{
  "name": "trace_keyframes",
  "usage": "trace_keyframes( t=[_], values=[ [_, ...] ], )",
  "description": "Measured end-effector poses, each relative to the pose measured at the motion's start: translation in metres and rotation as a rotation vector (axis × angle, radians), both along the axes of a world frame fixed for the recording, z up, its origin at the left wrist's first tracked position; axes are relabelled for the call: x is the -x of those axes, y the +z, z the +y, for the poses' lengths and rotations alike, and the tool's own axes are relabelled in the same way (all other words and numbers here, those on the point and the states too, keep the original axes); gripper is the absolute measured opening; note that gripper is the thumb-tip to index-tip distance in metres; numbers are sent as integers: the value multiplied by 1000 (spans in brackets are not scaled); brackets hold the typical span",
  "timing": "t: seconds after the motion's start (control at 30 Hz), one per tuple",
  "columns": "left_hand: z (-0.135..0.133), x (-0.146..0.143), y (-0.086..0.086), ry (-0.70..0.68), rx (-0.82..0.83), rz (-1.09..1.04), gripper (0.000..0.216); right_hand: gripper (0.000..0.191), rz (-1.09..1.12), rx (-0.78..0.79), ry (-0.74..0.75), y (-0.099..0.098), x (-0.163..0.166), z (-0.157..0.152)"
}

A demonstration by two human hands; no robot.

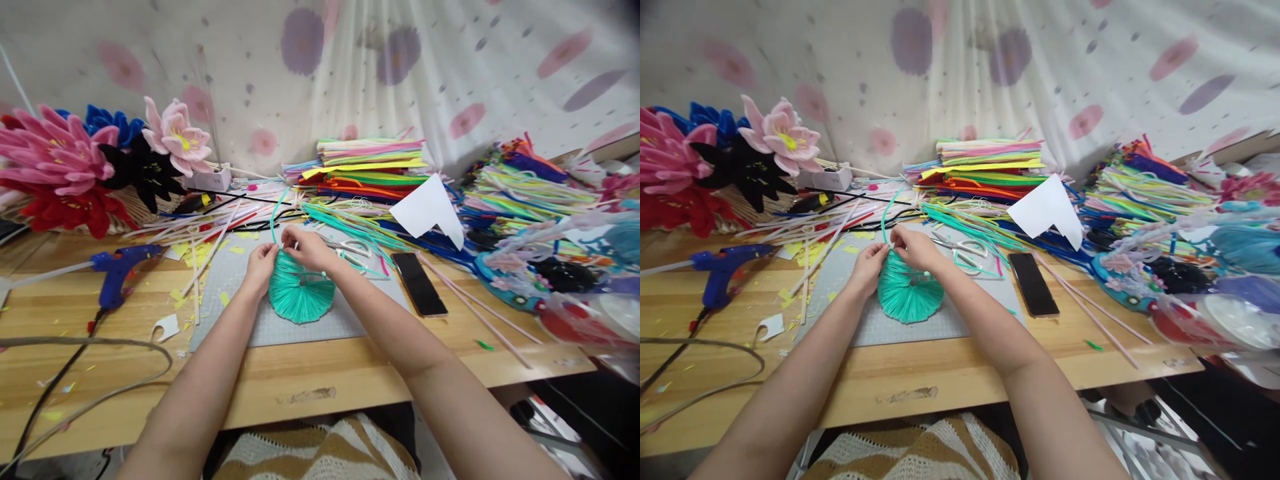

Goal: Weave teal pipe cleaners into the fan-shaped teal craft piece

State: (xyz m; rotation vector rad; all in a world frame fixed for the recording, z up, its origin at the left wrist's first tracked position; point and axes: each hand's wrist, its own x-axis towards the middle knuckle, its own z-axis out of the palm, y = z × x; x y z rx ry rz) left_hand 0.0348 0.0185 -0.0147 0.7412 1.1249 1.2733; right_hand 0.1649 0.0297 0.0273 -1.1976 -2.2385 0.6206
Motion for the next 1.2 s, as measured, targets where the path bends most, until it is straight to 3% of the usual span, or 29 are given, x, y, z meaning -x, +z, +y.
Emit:
trace_keyframes(
  t=[0.37,0.6,0.77,0.9,1.03,1.2],
  values=[
    [-1,11,1,-174,-3,111,27,15,3,50,-58,-6,-6,5],
    [3,9,-10,-33,-186,448,17,10,99,177,-35,-7,-7,6],
    [2,6,-11,55,-278,609,11,20,168,241,-110,-11,-2,5],
    [0,5,-3,41,-182,416,9,25,256,292,-113,-16,1,5],
    [-1,10,8,-154,21,43,19,35,415,395,-141,-17,3,6],
    [-2,22,12,-292,-23,-147,22,42,565,575,-191,-4,2,4]
  ],
)
